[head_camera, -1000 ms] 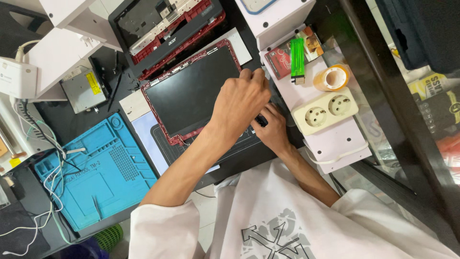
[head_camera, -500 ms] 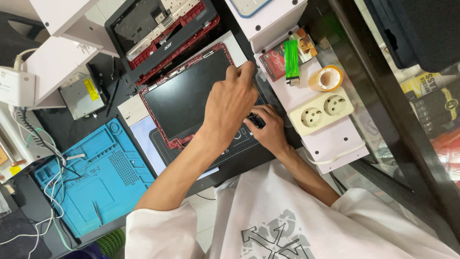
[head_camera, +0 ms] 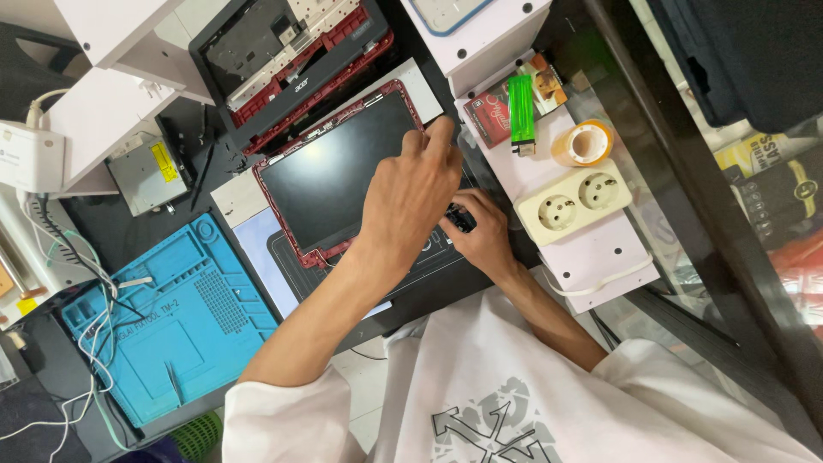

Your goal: The person uses a screwdriver to remove screws from the bezel of a disassembled laptop screen. They then detach the screen panel, disconnect internal cables, and place the components aside. Finally, they pick up a closed laptop and place it on the workbench.

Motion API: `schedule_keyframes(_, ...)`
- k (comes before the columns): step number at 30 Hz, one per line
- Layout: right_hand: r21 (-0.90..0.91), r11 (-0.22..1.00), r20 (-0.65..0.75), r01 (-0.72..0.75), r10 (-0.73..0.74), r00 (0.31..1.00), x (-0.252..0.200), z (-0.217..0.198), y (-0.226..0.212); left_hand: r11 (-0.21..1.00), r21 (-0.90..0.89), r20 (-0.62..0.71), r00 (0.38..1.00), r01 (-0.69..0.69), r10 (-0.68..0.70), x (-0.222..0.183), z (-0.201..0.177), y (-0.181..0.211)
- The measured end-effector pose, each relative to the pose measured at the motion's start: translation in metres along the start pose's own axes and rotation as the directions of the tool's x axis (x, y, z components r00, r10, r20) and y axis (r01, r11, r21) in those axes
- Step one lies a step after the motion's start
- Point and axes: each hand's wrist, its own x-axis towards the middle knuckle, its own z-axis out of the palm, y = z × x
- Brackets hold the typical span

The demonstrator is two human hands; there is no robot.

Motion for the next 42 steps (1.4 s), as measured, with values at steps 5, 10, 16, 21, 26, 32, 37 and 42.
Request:
schedule_keyframes(5, 0.021, 1.0, 0.004, -0.016, 0.016, 1.0, 0.006, -0.001, -0.007, 1.0, 0.009, 0.024, 1.0, 0.017, -0.017, -0.001, -0.002, -0.005)
schedule_keyframes(10, 0.024, 0.999, 0.01, -0.035, 0.035, 0.999, 0.008, -0.006, -0.017, 0.999, -0.046, 0.025, 0.999, 0.028, -0.027, -0.003, -0.004, -0.009)
schedule_keyframes(16, 0.039, 0.998, 0.006, -0.039, 0.039, 0.999, 0.006, -0.008, -0.017, 0.999, -0.028, 0.019, 0.999, 0.027, -0.027, -0.008, -0.002, -0.012)
schedule_keyframes(21, 0.103, 0.992, -0.007, -0.073, 0.074, 0.997, 0.003, -0.003, -0.005, 0.999, 0.011, 0.061, 0.997, 0.044, -0.045, -0.018, -0.012, -0.025)
schedule_keyframes(26, 0.164, 0.978, -0.049, -0.125, 0.135, 0.99, 0.0, 0.001, -0.003, 0.993, -0.085, 0.053, 0.995, 0.084, -0.079, -0.035, -0.029, -0.038)
schedule_keyframes(32, 0.065, 0.993, -0.041, -0.101, 0.104, 0.994, 0.001, 0.001, -0.006, 0.972, -0.203, 0.069, 0.992, 0.113, -0.101, -0.047, -0.035, -0.042)
schedule_keyframes(37, 0.021, 0.999, -0.059, -0.049, 0.05, 0.997, 0.0, 0.001, -0.004, 0.951, -0.266, 0.099, 0.985, 0.16, -0.138, -0.058, -0.032, -0.047)
schedule_keyframes(42, 0.004, 1.0, -0.121, -0.027, 0.027, 0.992, 0.004, -0.002, -0.016, 0.937, -0.266, 0.127, 0.972, 0.227, -0.2, -0.072, -0.033, -0.059)
